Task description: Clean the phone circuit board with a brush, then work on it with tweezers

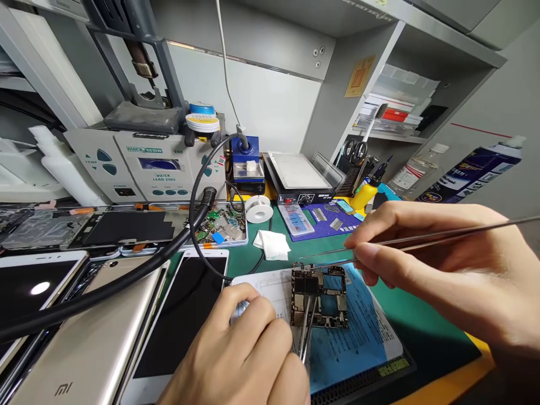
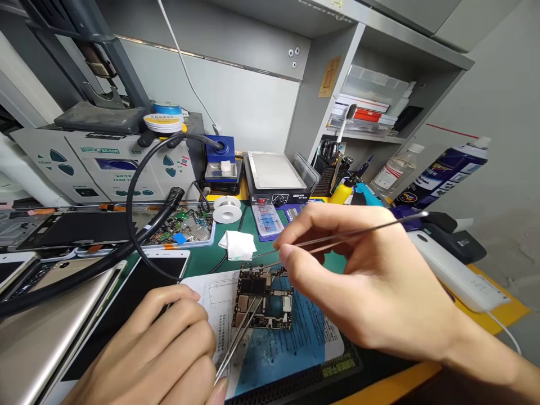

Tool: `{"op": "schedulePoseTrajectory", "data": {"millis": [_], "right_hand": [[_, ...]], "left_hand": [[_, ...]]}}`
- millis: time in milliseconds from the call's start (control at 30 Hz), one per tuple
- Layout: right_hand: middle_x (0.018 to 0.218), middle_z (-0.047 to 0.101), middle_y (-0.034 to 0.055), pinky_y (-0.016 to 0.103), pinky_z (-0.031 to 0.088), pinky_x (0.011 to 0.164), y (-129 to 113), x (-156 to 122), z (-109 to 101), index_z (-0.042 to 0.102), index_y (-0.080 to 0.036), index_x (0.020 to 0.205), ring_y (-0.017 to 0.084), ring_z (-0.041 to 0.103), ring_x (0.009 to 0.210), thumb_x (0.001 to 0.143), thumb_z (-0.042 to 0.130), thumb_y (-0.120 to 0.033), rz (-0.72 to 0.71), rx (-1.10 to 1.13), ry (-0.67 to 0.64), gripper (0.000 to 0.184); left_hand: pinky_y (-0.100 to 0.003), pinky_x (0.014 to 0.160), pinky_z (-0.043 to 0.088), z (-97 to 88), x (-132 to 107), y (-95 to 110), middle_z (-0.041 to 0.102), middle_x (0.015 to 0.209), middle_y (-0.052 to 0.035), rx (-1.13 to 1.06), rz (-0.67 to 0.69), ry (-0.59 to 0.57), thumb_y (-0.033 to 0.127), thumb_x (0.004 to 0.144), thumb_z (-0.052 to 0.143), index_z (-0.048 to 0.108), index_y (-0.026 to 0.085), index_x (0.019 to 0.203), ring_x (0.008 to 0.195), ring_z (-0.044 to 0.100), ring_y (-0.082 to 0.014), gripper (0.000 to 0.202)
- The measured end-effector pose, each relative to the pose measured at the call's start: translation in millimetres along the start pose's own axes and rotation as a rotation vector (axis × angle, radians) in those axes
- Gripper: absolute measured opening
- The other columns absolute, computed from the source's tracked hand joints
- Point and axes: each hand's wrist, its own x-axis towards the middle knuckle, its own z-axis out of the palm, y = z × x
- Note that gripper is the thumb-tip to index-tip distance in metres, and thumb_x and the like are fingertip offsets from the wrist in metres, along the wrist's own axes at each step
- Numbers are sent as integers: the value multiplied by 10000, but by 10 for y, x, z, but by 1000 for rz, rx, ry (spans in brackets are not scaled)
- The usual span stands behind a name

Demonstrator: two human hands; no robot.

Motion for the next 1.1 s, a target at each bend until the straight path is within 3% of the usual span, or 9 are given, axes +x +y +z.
{"op": "schedulePoseTrajectory", "data": {"millis": [233,733,967,1100], "right_hand": [[670,711,-35,137,513,456,-159,42,-10,773,-255,781,100,611,521,784,719,-185,-3,-65,-69,89],[581,680,-55,137,464,404,-101,9,-26,755,-293,745,96,598,476,813,711,-234,1,-78,-28,100],[639,709,-17,170,519,453,-171,41,7,771,-235,760,133,635,538,776,750,-231,45,-40,-68,27],[648,709,-18,142,484,436,-186,24,9,763,-231,771,121,627,542,763,774,-233,70,-37,-77,14]], "left_hand": [[-438,701,411,-30,90,63,435,586,4,-55,-73,25,-1,729,520,482,179,548,643,405,-174,258],[-424,681,419,-44,111,88,448,592,2,-55,-78,18,12,748,525,509,171,564,639,422,-173,244],[-415,687,425,-55,95,74,464,601,-4,-64,-48,23,8,764,518,532,170,585,644,433,-176,242],[-411,693,428,-66,77,79,470,605,-6,-66,-55,15,-3,760,510,532,173,588,646,434,-175,247]]}}
